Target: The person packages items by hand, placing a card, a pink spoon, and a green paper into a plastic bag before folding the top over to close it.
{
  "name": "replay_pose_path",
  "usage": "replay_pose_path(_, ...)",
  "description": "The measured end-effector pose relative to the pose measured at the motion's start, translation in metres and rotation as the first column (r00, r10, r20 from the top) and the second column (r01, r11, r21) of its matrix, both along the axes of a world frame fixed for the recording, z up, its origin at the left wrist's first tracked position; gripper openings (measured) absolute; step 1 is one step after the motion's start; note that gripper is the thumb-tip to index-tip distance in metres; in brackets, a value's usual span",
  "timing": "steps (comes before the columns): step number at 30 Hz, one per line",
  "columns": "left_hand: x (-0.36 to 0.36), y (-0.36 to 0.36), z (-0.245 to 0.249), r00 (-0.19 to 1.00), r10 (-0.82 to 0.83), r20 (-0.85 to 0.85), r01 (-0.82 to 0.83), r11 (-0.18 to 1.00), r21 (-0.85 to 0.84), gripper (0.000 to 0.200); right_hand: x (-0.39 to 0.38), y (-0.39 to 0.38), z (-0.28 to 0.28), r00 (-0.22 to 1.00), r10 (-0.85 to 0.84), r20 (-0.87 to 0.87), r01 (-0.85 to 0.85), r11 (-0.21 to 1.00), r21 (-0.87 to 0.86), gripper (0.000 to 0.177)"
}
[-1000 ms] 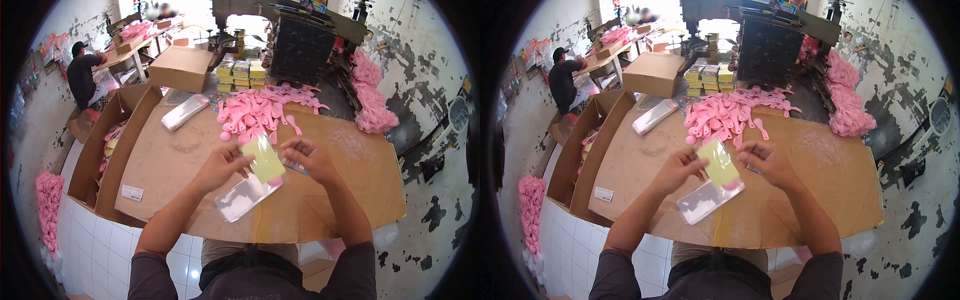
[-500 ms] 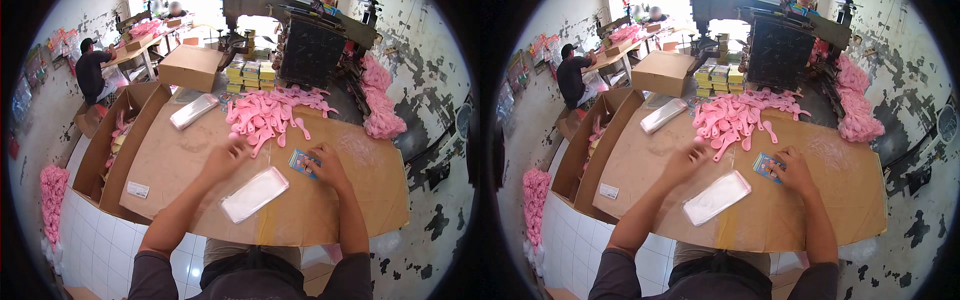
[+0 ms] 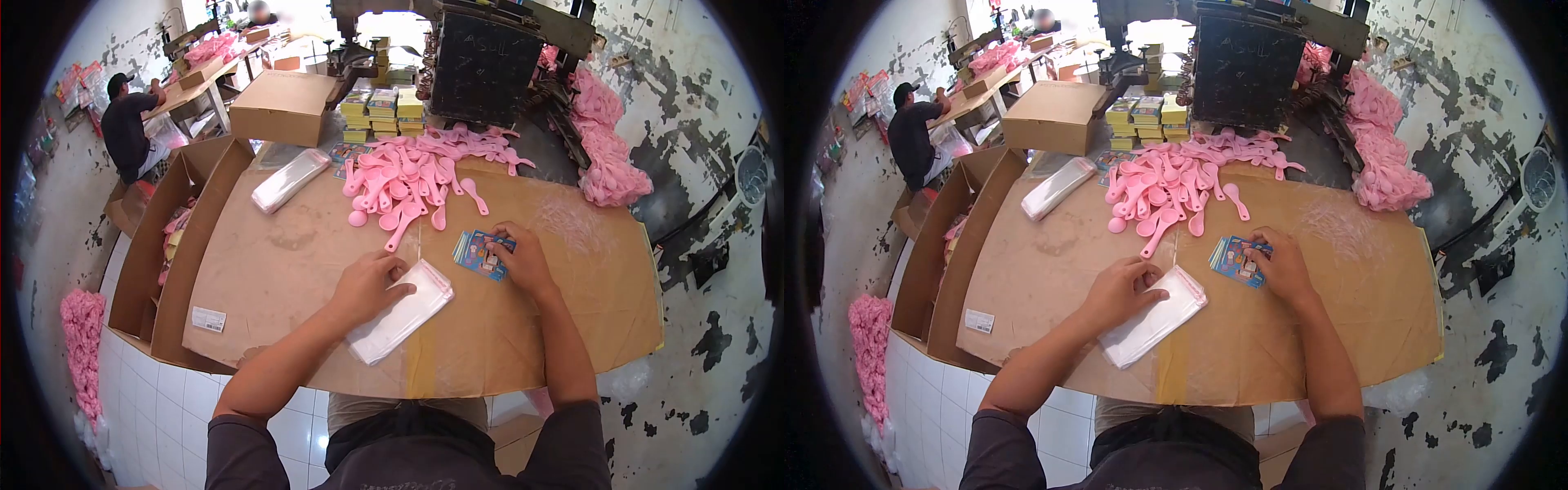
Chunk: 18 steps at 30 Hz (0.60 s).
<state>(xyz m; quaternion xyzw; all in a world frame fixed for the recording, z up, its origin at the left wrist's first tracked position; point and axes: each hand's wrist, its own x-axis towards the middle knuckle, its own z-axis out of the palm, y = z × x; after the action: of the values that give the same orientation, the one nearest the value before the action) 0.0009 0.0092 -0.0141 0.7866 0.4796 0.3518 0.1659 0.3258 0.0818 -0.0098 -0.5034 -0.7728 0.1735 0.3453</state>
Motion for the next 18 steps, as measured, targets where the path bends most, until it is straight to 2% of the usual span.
replay_pose_path(3, 0.001, -0.001, 0.001, 0.998, 0.051, 0.043, -0.041, 0.977, -0.208, 0.031, -0.004, -0.004, 0.008, 1.0, -0.001, 0.01, 0.0, 0.997, 0.079, 0.017)
replay_pose_path(4, 0.0, -0.001, 0.002, 0.992, 0.063, 0.105, -0.034, 0.964, -0.263, 0.03, -0.008, -0.008, 0.014, 1.0, 0.001, 0.008, -0.002, 0.994, 0.109, 0.016)
replay_pose_path(5, -0.001, -0.001, 0.005, 0.983, 0.079, 0.165, -0.023, 0.948, -0.317, 0.03, -0.013, -0.013, 0.019, 0.983, 0.047, -0.175, -0.047, 0.999, 0.005, 0.015)
replay_pose_path(7, -0.001, -0.002, 0.008, 0.967, 0.107, 0.231, -0.01, 0.923, -0.385, 0.027, -0.026, -0.025, 0.024, 0.848, 0.071, -0.525, -0.188, 0.967, -0.172, 0.012)
replay_pose_path(10, 0.001, -0.004, 0.015, 0.967, 0.138, 0.212, -0.036, 0.905, -0.424, 0.02, -0.039, -0.038, 0.013, 0.696, 0.115, -0.709, -0.356, 0.912, -0.201, 0.009)
replay_pose_path(12, 0.004, -0.007, 0.024, 0.975, 0.168, 0.147, -0.087, 0.892, -0.443, 0.016, -0.047, -0.043, 0.011, 0.777, 0.283, -0.563, -0.404, 0.909, -0.101, 0.012)
replay_pose_path(15, 0.001, -0.002, 0.006, 0.978, 0.017, 0.206, 0.024, 0.98, -0.196, 0.013, -0.058, -0.049, 0.02, 0.827, 0.464, -0.318, -0.478, 0.877, 0.037, 0.017)
replay_pose_path(16, 0.0, -0.002, 0.004, 0.985, -0.005, 0.17, 0.036, 0.983, -0.178, 0.015, -0.06, -0.051, 0.022, 0.829, 0.509, -0.233, -0.506, 0.859, 0.079, 0.019)
replay_pose_path(18, -0.001, -0.002, 0.004, 0.994, -0.042, 0.097, 0.056, 0.988, -0.144, 0.019, -0.061, -0.051, 0.017, 0.816, 0.538, -0.211, -0.542, 0.839, 0.043, 0.022)
